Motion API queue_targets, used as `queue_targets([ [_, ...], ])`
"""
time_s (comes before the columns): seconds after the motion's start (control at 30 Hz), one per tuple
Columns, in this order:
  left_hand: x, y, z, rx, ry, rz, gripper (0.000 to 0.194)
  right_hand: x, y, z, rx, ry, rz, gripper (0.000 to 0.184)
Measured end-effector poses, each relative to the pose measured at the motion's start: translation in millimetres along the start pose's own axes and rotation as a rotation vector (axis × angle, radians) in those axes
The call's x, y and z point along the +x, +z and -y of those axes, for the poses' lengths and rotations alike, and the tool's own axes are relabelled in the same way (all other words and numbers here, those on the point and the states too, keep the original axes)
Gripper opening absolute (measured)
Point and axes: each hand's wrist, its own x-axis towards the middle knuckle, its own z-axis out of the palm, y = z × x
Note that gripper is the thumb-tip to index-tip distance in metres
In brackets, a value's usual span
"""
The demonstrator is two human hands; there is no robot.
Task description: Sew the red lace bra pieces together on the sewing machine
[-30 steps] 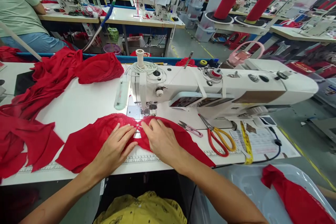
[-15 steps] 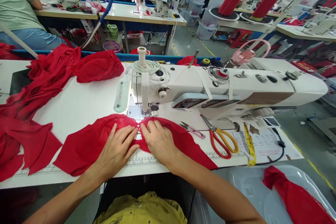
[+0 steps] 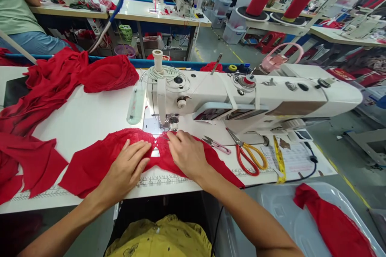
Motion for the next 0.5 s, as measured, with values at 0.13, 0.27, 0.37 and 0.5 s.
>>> queue_targets([
  [0.13, 4.3, -5.1, 3.3, -0.116, -0.003, -0.083, 0.036, -2.3, 3.7, -3.5, 0.246, -0.062, -0.045, 0.029],
  [0.27, 1.6, 3.4, 10.7, -0.028, 0.014, 0.1, 0.043, -3.4, 13.3, -4.9, 0.309, -0.237, 0.024, 0.039],
  [0.37, -5.0, 6.4, 18.1, 0.089, 0.01, 0.19, 0.056, -4.1, 13.7, -11.7, 0.308, -0.249, 0.098, 0.057],
  [0.5, -7.7, 1.8, 24.2, 0.149, 0.019, 0.26, 0.06, -2.7, 8.2, -19.9, 0.298, -0.255, 0.188, 0.068],
])
